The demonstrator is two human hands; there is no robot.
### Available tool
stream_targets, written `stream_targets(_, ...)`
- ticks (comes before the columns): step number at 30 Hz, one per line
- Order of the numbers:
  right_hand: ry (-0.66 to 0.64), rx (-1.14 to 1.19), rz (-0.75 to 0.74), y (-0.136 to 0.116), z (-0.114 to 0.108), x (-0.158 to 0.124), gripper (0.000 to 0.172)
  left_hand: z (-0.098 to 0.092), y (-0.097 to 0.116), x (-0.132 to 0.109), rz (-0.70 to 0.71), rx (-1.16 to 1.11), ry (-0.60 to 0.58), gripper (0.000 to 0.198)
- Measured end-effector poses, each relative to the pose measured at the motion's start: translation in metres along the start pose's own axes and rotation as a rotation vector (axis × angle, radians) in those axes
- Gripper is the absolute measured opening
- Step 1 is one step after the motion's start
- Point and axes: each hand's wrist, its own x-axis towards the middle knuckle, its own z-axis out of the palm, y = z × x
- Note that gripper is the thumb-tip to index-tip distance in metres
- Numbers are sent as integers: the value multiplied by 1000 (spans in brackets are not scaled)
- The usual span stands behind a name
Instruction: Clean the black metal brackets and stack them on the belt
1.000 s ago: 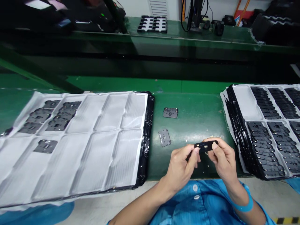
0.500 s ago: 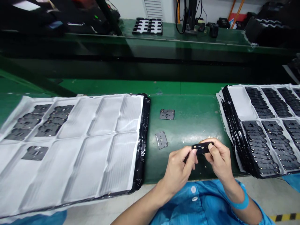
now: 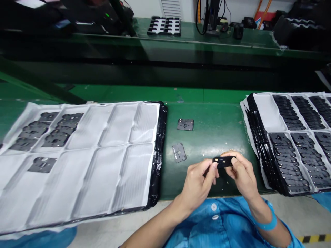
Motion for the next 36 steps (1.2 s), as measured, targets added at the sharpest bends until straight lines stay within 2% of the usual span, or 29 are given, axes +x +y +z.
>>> stream_targets(7, 24, -17, 16, 2, 3, 2, 30, 1, 0, 2, 21, 18, 9, 38)
stream_targets(12, -35, -13, 0, 4, -1, 1, 29, 1, -4, 2, -13, -5, 12, 39)
stream_targets(17, -117, -6, -55, 6, -9, 3, 36, 2, -10, 3, -69, -68, 11, 40)
stream_targets(20, -76, -140, -70, 1, -8, 3, 30, 2, -11, 4, -83, -93, -3, 40)
stream_targets(25, 4, -352, -231, -9, 0, -1, 25, 2, -4, 10, -65, -167, 45, 29)
stream_targets(29, 23, -398, -305, -8, 3, -5, 21, 5, 0, 14, -100, -320, 87, 24)
stream_targets(36, 41, -462, -388, -3, 3, -7, 21, 8, -3, 16, -76, -404, 105, 25)
